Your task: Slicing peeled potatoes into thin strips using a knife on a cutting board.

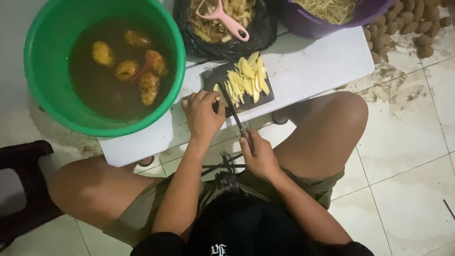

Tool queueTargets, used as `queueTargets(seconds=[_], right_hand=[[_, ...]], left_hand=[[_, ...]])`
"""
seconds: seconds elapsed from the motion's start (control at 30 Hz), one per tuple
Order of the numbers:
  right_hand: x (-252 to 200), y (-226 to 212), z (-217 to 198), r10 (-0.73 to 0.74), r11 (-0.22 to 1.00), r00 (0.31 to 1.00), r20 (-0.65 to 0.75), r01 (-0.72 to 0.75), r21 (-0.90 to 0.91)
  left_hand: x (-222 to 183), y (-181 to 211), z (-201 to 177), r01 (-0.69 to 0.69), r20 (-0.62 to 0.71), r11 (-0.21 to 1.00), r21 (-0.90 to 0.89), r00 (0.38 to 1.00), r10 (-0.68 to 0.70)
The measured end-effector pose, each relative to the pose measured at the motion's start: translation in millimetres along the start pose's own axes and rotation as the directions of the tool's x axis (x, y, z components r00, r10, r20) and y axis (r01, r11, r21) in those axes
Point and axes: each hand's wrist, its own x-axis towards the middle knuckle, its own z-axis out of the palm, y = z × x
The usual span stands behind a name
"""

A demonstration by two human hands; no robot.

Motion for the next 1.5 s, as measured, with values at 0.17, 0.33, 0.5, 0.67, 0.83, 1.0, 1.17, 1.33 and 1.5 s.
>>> queueTargets(seconds=[0.17,0.33,0.5,0.67,0.83,1.0,1.17,1.33,1.5], right_hand=[[-0.7,-6.4,-0.6,0.006,1.000,1.000,0.004,-0.006,-0.025],[-2.5,-12.1,-1.4,-0.003,0.997,1.000,-0.002,0.003,-0.075],[0.1,-15.4,-0.9,-0.015,0.990,1.000,0.003,0.015,-0.142],[1.3,-13.3,4.6,-0.059,0.975,0.998,-0.010,0.055,-0.214],[3.2,-8.4,12.4,-0.090,0.960,0.995,-0.038,0.077,-0.269],[5.1,2.0,19.3,-0.115,0.944,0.991,-0.063,0.090,-0.317],[10.3,12.7,24.3,-0.057,0.963,0.998,-0.026,0.049,-0.266],[9.6,12.6,28.2,-0.081,0.959,0.995,-0.056,0.062,-0.277],[10.5,19.2,28.5,-0.148,0.938,0.986,-0.071,0.117,-0.326]], left_hand=[[2.5,-5.0,3.0,-0.107,0.040,0.993,0.057,0.994,0.105],[11.7,-5.2,-7.3,-0.219,0.208,0.967,0.127,0.959,0.190],[30.5,-40.9,12.6,-0.508,0.281,0.846,0.164,0.846,0.453],[28.9,-58.4,18.5,-0.578,0.274,0.814,0.064,0.794,0.543],[28.7,-67.0,26.6,-0.575,0.271,0.817,0.045,0.794,0.544],[32.4,-63.3,21.8,-0.585,0.261,0.811,0.022,0.786,0.561],[35.8,-54.2,17.1,-0.541,0.291,0.841,-0.001,0.805,0.518],[36.4,-51.3,12.9,-0.526,0.296,0.850,-0.008,0.811,0.505],[38.6,-46.7,9.7,-0.496,0.315,0.868,-0.013,0.822,0.474]])
